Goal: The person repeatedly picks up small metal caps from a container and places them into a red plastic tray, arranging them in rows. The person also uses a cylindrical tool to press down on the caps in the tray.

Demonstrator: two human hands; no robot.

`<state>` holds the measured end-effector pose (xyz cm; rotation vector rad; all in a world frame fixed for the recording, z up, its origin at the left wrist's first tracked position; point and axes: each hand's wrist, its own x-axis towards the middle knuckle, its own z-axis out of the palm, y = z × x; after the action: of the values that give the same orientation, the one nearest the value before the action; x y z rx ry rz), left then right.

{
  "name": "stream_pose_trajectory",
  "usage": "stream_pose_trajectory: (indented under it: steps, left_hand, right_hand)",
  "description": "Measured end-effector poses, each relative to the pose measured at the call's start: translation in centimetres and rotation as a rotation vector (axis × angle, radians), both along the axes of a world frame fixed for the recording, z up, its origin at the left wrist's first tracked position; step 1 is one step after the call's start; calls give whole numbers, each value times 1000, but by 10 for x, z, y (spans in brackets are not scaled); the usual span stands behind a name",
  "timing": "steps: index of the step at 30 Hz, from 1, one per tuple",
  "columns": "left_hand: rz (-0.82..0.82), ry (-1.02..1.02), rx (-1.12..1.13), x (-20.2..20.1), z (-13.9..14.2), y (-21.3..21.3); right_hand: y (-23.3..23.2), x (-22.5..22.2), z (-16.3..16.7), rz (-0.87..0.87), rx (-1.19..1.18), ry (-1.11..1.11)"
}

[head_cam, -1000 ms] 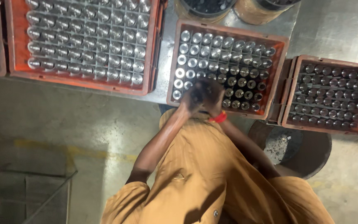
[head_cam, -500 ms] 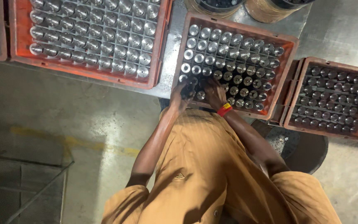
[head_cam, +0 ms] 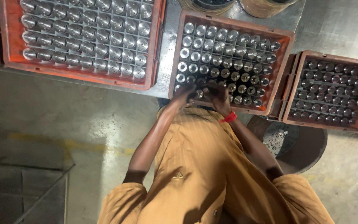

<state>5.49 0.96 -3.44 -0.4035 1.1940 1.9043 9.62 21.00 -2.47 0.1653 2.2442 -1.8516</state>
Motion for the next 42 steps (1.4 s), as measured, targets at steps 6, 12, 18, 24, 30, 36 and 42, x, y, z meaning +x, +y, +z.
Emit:
stream_pose_trajectory:
  steps: [6, 12, 18, 24, 30, 36, 42]
  left_hand:
    - [430, -347, 226, 0, -4, -14]
    - [451, -213, 215, 5, -13, -14]
    - [326, -120, 172, 4, -7, -9]
    - [48, 65, 54, -2, 0, 12]
    - [95, -76, 53, -9, 2, 30]
    - [458, -386, 286, -15, 2, 17]
    - [444, -191, 263, -12, 0, 17]
  right_hand:
    - [4, 5, 0, 285, 612, 542]
    - [-11, -11, -6, 469, 796, 368]
    - [-2, -10, 8, 355, 557, 399]
    - [16, -11, 16, -51, -94, -74]
    - [26, -21, 9, -65, -588, -179]
    - [39, -107, 19, -128, 503, 606]
    - [35, -146, 48, 27, 868, 653]
